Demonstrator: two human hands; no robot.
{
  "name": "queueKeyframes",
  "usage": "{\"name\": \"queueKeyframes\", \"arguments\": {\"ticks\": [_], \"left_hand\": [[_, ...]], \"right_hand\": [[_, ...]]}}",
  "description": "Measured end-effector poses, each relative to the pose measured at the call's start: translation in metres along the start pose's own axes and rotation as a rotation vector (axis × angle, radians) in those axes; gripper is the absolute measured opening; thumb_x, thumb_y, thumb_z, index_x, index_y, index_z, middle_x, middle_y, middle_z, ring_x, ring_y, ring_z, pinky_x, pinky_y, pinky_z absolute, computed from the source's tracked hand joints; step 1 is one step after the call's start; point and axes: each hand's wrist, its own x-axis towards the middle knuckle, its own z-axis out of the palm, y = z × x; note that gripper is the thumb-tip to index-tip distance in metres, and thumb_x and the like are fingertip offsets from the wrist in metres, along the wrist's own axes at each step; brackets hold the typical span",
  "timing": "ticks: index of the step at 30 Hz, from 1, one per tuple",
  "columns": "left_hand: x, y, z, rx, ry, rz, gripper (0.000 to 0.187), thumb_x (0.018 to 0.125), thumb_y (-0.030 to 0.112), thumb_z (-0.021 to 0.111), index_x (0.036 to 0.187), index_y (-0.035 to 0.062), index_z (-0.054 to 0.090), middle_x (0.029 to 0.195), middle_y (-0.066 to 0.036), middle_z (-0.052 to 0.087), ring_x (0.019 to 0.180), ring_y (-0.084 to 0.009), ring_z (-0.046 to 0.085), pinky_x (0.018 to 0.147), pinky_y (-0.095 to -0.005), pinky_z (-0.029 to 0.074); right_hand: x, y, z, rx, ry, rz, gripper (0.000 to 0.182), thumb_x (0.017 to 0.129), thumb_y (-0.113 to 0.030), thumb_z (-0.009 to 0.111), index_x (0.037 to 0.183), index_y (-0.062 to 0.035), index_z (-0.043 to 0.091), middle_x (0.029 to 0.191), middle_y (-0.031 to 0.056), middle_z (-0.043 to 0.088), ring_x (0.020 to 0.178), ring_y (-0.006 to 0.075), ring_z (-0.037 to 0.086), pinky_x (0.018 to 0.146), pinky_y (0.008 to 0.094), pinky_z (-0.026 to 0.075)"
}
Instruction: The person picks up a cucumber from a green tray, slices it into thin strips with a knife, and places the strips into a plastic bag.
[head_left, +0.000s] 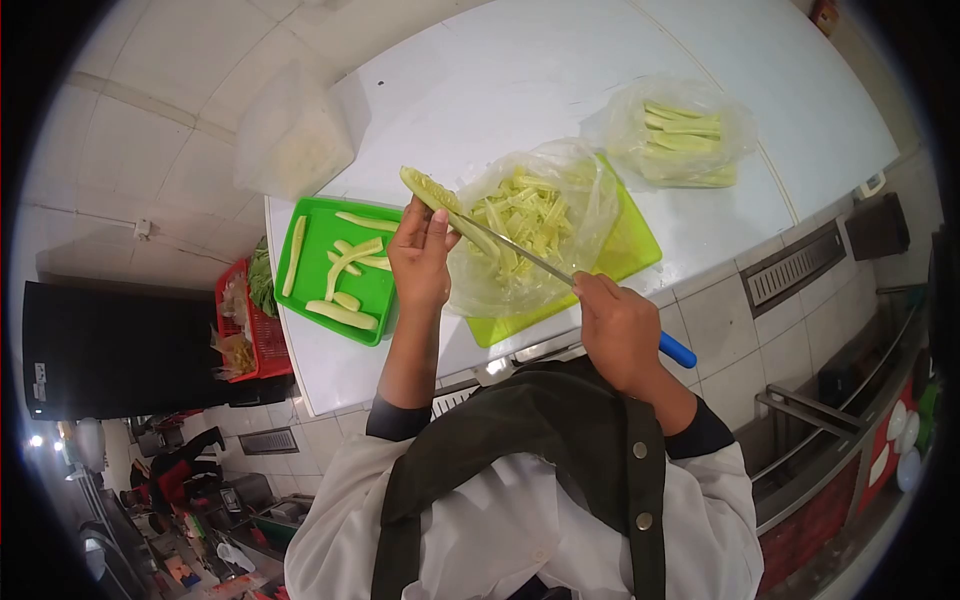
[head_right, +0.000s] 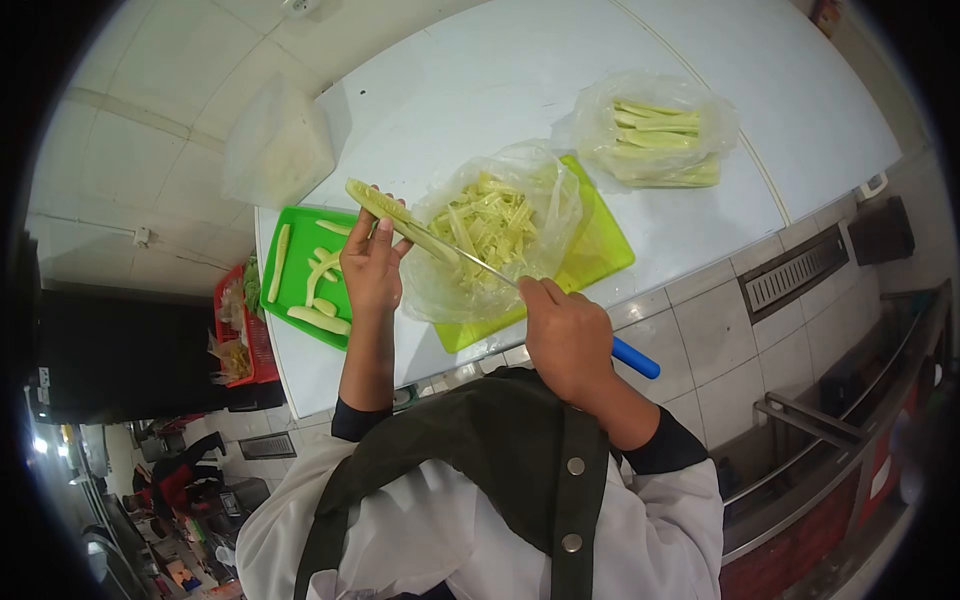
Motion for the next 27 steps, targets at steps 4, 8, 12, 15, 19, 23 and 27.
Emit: {"name": "queueKeyframes", "arguments": {"ticks": [4, 8, 12, 15, 19, 23, 27], "left_hand": [[0.007, 0.001, -0.017, -0.183, -0.098, -0.139, 0.035, 0.095, 0.014, 0.038, 0.127, -0.0022, 0.04, 0.121, -0.016, 0.051, 0.109, -0.0255, 0.053, 0.089, -0.0497, 0.048], [0.001, 0.003, -0.019, -0.32, -0.135, -0.225, 0.035, 0.097, 0.017, 0.032, 0.124, -0.0029, 0.04, 0.117, -0.017, 0.052, 0.104, -0.0245, 0.055, 0.089, -0.0523, 0.048], [-0.003, 0.004, -0.017, -0.351, -0.185, -0.268, 0.036, 0.096, 0.018, 0.033, 0.126, -0.0023, 0.039, 0.113, -0.017, 0.054, 0.1, -0.0235, 0.057, 0.087, -0.0503, 0.049], [-0.003, 0.002, -0.021, -0.208, -0.162, -0.349, 0.037, 0.096, 0.019, 0.035, 0.126, -0.0022, 0.04, 0.11, -0.016, 0.055, 0.097, -0.0232, 0.057, 0.081, -0.047, 0.052], [-0.007, -0.007, -0.028, 0.141, -0.173, -0.539, 0.038, 0.095, 0.021, 0.04, 0.123, -0.0044, 0.045, 0.105, -0.015, 0.057, 0.094, -0.0221, 0.058, 0.072, -0.0402, 0.056], [-0.016, -0.025, -0.027, 0.288, -0.256, -0.645, 0.037, 0.095, 0.021, 0.041, 0.119, -0.006, 0.048, 0.1, -0.014, 0.059, 0.087, -0.0206, 0.06, 0.067, -0.0352, 0.056], [-0.015, -0.027, -0.02, 0.305, -0.268, -0.67, 0.036, 0.095, 0.021, 0.041, 0.117, -0.0064, 0.049, 0.097, -0.014, 0.059, 0.083, -0.0198, 0.06, 0.066, -0.0333, 0.056]], "right_hand": [[-0.002, 0.004, -0.017, 0.252, 0.038, 0.082, 0.01, 0.081, -0.007, 0.058, 0.09, -0.0033, 0.06, 0.075, 0.0135, 0.061, 0.06, 0.0299, 0.057, 0.053, 0.0333, 0.044], [0.002, 0.012, -0.023, 0.449, -0.002, 0.169, 0.012, 0.083, -0.01, 0.058, 0.09, -0.0006, 0.06, 0.072, 0.0145, 0.061, 0.056, 0.0283, 0.057, 0.052, 0.032, 0.042], [0.005, 0.016, -0.011, 0.558, 0.074, 0.182, 0.014, 0.083, -0.011, 0.058, 0.091, 0.0004, 0.06, 0.071, 0.016, 0.06, 0.055, 0.0262, 0.056, 0.052, 0.0295, 0.042], [0.002, 0.022, -0.009, 0.493, 0.028, 0.257, 0.016, 0.082, -0.013, 0.059, 0.091, 0.0, 0.06, 0.071, 0.017, 0.06, 0.06, 0.0297, 0.058, 0.053, 0.032, 0.043], [-0.013, 0.038, -0.012, 0.264, -0.13, 0.349, 0.017, 0.081, -0.015, 0.059, 0.091, -0.0014, 0.06, 0.072, 0.0188, 0.06, 0.067, 0.0358, 0.058, 0.057, 0.0374, 0.044], [-0.034, 0.046, 0.001, 0.197, -0.134, 0.421, 0.016, 0.082, -0.016, 0.058, 0.092, -0.0038, 0.06, 0.073, 0.0189, 0.06, 0.069, 0.0378, 0.058, 0.058, 0.0404, 0.045], [-0.036, 0.036, 0.007, 0.164, -0.015, 0.411, 0.013, 0.083, -0.015, 0.056, 0.092, -0.0056, 0.058, 0.073, 0.0183, 0.06, 0.068, 0.0376, 0.057, 0.057, 0.0416, 0.044]]}}
